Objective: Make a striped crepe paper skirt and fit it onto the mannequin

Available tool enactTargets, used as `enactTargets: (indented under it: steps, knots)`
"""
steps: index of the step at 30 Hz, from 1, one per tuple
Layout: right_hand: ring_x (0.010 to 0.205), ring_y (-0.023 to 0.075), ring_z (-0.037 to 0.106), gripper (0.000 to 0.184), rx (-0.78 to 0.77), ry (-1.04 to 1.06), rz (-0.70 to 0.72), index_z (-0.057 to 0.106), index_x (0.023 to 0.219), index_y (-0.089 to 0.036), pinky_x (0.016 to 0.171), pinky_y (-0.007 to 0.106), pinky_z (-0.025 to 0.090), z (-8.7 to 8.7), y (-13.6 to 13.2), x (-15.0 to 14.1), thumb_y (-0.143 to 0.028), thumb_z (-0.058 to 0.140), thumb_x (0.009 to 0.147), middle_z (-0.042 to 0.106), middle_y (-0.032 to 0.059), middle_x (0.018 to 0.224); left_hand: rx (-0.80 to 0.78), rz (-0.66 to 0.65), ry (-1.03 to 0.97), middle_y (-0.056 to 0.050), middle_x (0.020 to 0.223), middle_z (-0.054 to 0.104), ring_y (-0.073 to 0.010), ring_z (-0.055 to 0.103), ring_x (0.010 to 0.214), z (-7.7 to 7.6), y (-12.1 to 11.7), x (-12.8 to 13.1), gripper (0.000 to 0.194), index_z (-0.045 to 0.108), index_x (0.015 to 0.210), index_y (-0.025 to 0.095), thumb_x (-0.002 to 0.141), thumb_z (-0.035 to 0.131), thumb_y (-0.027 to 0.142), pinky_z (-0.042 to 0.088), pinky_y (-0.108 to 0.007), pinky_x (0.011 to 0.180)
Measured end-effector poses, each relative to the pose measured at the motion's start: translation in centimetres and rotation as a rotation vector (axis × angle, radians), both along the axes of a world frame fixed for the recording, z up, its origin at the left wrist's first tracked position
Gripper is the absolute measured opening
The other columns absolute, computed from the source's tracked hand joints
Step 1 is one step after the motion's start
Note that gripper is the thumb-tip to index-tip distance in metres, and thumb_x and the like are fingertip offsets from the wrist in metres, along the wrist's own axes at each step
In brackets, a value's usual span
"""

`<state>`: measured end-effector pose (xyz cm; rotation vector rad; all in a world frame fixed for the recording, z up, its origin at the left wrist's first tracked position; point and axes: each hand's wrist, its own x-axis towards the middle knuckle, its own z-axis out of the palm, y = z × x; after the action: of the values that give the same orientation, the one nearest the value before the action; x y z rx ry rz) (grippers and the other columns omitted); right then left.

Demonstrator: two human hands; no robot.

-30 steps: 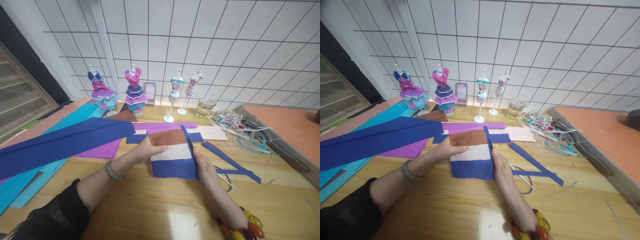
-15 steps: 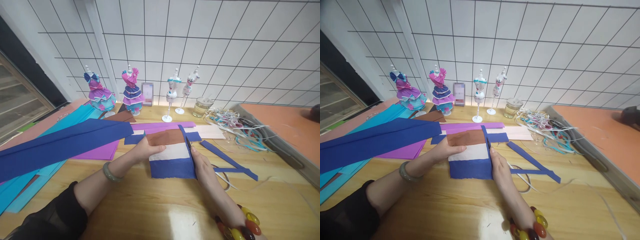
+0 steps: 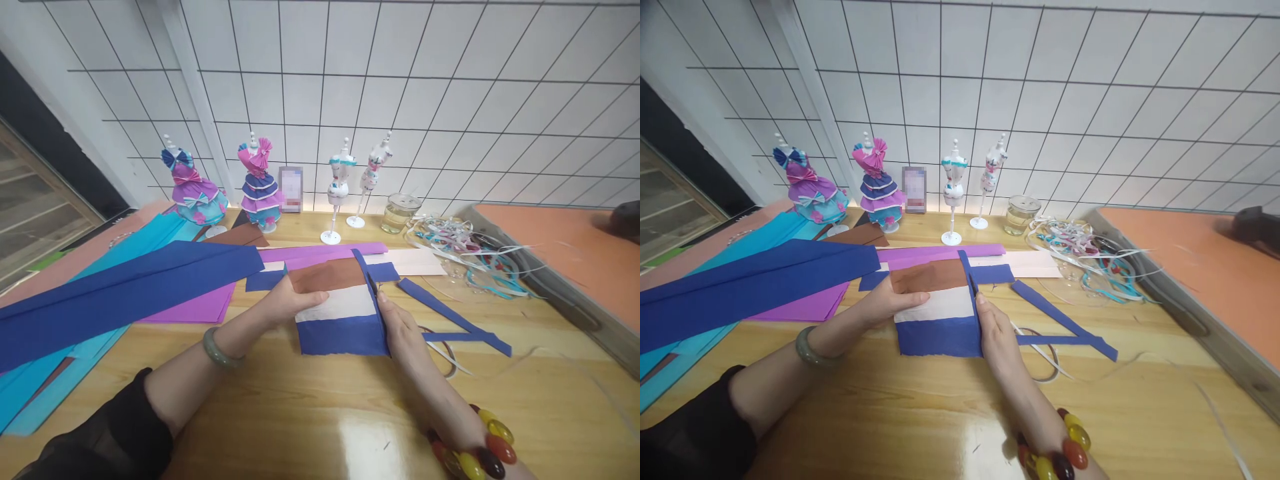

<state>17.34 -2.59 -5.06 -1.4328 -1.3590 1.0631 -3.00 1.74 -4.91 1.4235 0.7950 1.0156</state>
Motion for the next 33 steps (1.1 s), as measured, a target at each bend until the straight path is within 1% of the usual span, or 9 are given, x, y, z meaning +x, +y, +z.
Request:
enactTargets:
  steps: [3, 11, 17, 21, 26, 29, 33]
  knots:
    - [0.119, 0.0286, 0.049, 0.048, 0.0, 0.005, 0.003, 0.069, 0.091, -0.017, 0.097, 0.037, 0.037, -0.01, 0.07, -0.04, -0.056, 0.042, 0.083, 0.068, 0.0102, 0.11, 0.009, -0.012, -0.021, -0.007, 0.133, 0.051, -0.0277, 0.045, 0.123, 0.08, -0.02, 0.07, 0.062, 0.049, 0.128, 0.024, 0.071, 0.071, 0.029, 0.036, -0.043, 0.104]
    - [0.103, 0.0265, 0.058, 0.048, 0.016, 0.068, 0.043, 0.068, 0.096, -0.018, 0.095, 0.036, 0.038, 0.16, 0.06, -0.14, -0.056, 0.043, 0.084, 0.069, 0.009, 0.107, 0.0, -0.026, -0.039, -0.006, 0.132, 0.052, -0.0269, 0.046, 0.123, -0.1, 0.02, 0.07, 0.058, 0.051, 0.127, 0.024, 0.072, 0.07, 0.028, 0.036, -0.042, 0.104]
    - [0.104, 0.0254, 0.057, 0.045, 0.039, 0.071, 0.044, 0.067, 0.099, -0.018, 0.096, 0.035, 0.037, -0.28, 0.03, -0.09, -0.053, 0.041, 0.087, 0.067, 0.0083, 0.11, -0.023, -0.025, -0.044, -0.007, 0.136, 0.048, -0.0273, 0.043, 0.125, -0.23, 0.04, 0.06, 0.058, 0.051, 0.126, 0.023, 0.071, 0.071, 0.028, 0.035, -0.042, 0.105]
    - [0.103, 0.0264, 0.058, 0.047, 0.011, 0.058, 0.037, 0.068, 0.099, -0.018, 0.095, 0.037, 0.038, -0.09, 0.0, -0.01, -0.054, 0.04, 0.087, 0.068, 0.0085, 0.107, -0.028, -0.017, -0.033, -0.008, 0.136, 0.048, -0.0275, 0.042, 0.126, -0.12, 0.05, 0.03, 0.057, 0.052, 0.125, 0.022, 0.071, 0.071, 0.028, 0.035, -0.043, 0.105]
    - [0.103, 0.0283, 0.057, 0.05, -0.026, 0.024, 0.015, 0.069, 0.101, -0.018, 0.095, 0.04, 0.038, 0.25, -0.11, 0.03, -0.055, 0.038, 0.086, 0.069, 0.0092, 0.106, -0.024, -0.046, -0.024, -0.007, 0.133, 0.051, -0.0274, 0.047, 0.122, -0.06, 0.08, -0.12, 0.057, 0.052, 0.125, 0.023, 0.071, 0.071, 0.028, 0.038, -0.042, 0.102]
    - [0.102, 0.0274, 0.058, 0.05, -0.03, 0.023, 0.024, 0.068, 0.104, -0.019, 0.094, 0.039, 0.039, 0.26, -0.16, 0.08, -0.055, 0.038, 0.087, 0.069, 0.0084, 0.107, -0.034, -0.056, -0.016, -0.007, 0.131, 0.053, -0.0279, 0.047, 0.122, -0.07, 0.06, -0.23, 0.057, 0.053, 0.123, 0.022, 0.07, 0.072, 0.029, 0.039, -0.042, 0.102]
    - [0.1, 0.026, 0.06, 0.05, -0.045, 0.043, 0.041, 0.069, 0.101, -0.02, 0.093, 0.037, 0.041, 0.22, -0.18, 0.13, -0.055, 0.037, 0.087, 0.07, 0.007, 0.105, -0.024, -0.046, -0.016, -0.007, 0.133, 0.051, -0.0278, 0.046, 0.123, -0.05, 0.02, -0.4, 0.059, 0.051, 0.125, 0.024, 0.07, 0.072, 0.028, 0.038, -0.041, 0.102]
